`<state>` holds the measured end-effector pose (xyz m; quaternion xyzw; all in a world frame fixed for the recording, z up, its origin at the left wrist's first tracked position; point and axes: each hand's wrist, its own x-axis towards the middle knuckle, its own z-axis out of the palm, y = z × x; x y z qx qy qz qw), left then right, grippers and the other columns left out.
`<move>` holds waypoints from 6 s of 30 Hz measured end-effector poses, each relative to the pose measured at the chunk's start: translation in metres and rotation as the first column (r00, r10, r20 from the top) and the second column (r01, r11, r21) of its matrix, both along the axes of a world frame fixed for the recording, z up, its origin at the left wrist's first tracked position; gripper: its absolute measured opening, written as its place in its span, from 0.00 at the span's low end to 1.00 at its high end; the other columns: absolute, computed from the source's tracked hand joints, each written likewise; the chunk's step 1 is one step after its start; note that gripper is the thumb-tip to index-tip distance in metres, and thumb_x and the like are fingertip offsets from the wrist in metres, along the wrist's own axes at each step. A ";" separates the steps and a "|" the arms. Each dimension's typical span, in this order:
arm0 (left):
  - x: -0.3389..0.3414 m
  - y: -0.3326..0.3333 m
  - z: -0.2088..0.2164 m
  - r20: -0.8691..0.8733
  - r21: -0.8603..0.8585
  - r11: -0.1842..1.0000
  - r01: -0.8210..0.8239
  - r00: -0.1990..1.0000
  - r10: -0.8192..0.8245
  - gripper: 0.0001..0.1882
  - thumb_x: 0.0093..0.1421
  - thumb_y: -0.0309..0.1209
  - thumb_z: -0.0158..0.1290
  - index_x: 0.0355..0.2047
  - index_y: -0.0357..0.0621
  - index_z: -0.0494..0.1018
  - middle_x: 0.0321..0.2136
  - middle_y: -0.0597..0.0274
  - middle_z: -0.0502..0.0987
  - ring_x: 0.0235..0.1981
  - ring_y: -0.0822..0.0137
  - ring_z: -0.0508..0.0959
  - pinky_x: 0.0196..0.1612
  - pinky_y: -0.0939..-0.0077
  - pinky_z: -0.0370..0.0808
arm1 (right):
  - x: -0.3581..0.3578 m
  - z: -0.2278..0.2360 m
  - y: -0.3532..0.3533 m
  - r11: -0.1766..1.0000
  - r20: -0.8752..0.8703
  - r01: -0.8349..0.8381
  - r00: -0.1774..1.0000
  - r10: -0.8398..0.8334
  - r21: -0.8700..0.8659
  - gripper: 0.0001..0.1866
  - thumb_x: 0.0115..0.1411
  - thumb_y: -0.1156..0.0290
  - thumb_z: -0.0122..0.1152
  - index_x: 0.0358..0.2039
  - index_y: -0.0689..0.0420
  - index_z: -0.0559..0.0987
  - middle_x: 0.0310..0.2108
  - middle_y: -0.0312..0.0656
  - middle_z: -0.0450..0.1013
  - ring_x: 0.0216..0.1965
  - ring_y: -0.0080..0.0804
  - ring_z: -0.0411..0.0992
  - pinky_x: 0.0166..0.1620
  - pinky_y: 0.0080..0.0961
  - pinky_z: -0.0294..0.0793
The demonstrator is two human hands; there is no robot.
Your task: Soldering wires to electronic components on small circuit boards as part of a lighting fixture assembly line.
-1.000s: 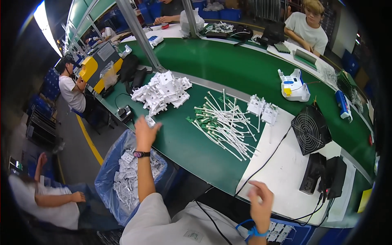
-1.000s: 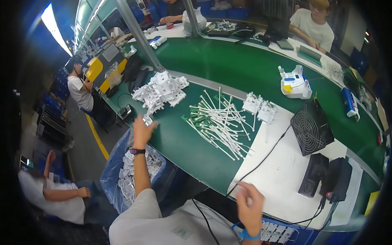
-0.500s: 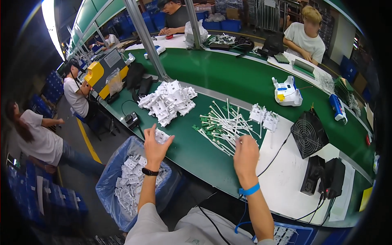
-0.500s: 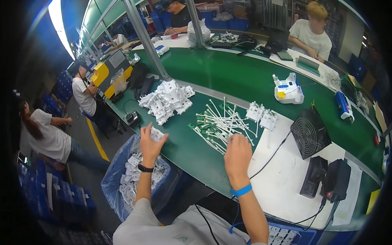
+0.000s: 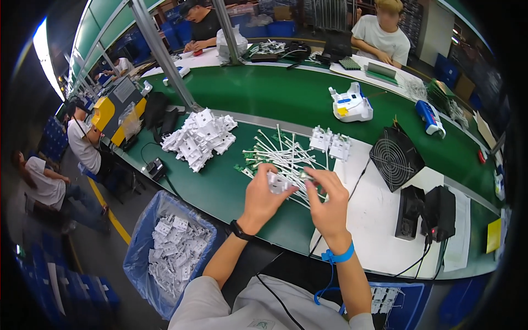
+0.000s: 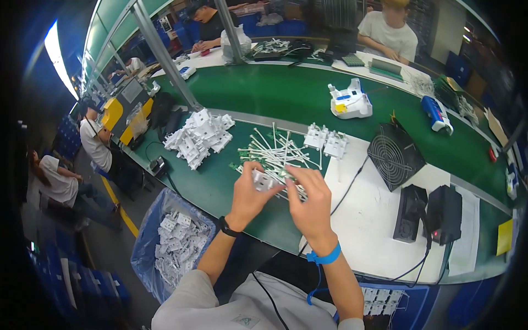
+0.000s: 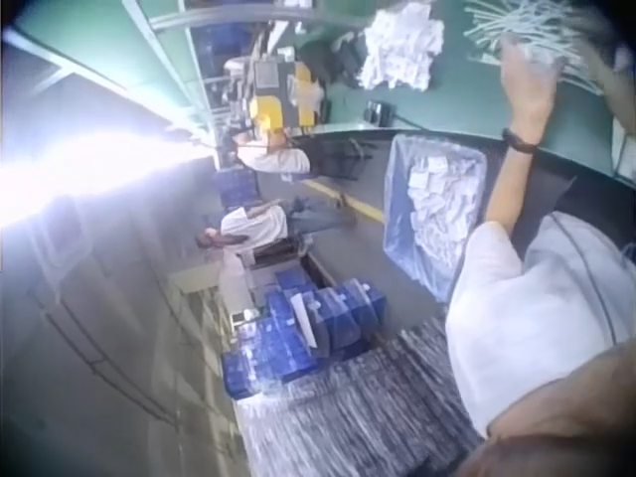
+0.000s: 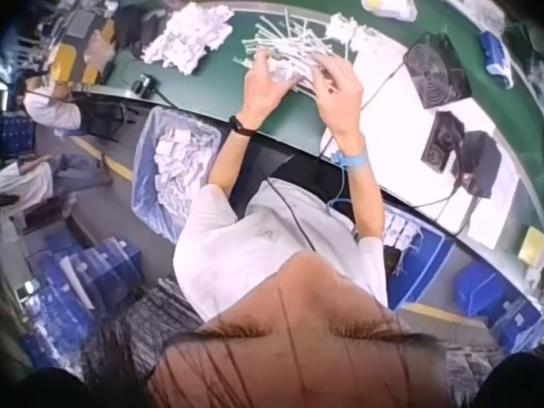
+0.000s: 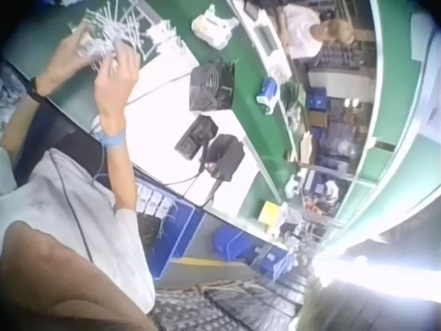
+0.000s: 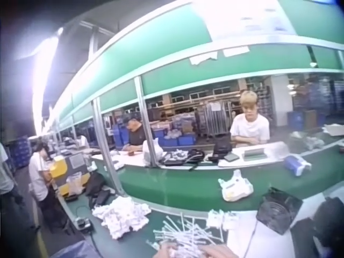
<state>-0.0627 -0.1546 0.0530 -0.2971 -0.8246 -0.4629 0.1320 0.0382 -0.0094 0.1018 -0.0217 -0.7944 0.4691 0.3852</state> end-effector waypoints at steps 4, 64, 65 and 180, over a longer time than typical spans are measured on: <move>0.020 0.021 0.008 -0.033 -0.067 0.998 0.019 0.999 -0.021 0.28 0.48 0.29 0.70 0.47 0.41 0.69 0.38 0.50 0.78 0.38 0.46 0.80 0.38 0.56 0.77 | 0.008 -0.014 0.001 0.944 -0.044 0.094 0.995 -0.084 0.315 0.13 0.52 0.79 0.69 0.39 0.58 0.83 0.39 0.40 0.78 0.40 0.42 0.75 0.43 0.36 0.75; 0.058 0.161 -0.029 0.384 0.062 0.564 0.823 0.502 -0.775 0.27 0.62 0.24 0.59 0.62 0.43 0.73 0.51 0.48 0.81 0.51 0.55 0.80 0.60 0.67 0.73 | 0.166 -0.071 0.177 0.644 0.188 0.716 0.695 -0.694 -0.270 0.13 0.69 0.76 0.59 0.52 0.60 0.73 0.33 0.38 0.73 0.30 0.20 0.69 0.35 0.19 0.69; 0.060 0.169 -0.030 0.423 0.012 0.578 0.816 0.519 -0.742 0.28 0.62 0.25 0.59 0.63 0.44 0.70 0.50 0.46 0.81 0.52 0.52 0.80 0.59 0.66 0.73 | 0.167 -0.066 0.173 0.577 0.236 0.752 0.653 -0.720 -0.318 0.08 0.69 0.76 0.61 0.48 0.62 0.76 0.35 0.39 0.74 0.33 0.22 0.72 0.39 0.20 0.73; 0.105 0.157 -0.051 -0.098 -0.365 0.714 0.597 0.738 -0.667 0.25 0.54 0.32 0.67 0.53 0.42 0.77 0.63 0.46 0.69 0.41 0.55 0.72 0.46 0.62 0.73 | 0.166 -0.106 0.138 0.837 -0.055 0.548 0.835 -0.547 -0.009 0.11 0.58 0.79 0.69 0.31 0.64 0.72 0.21 0.43 0.72 0.20 0.26 0.70 0.25 0.20 0.68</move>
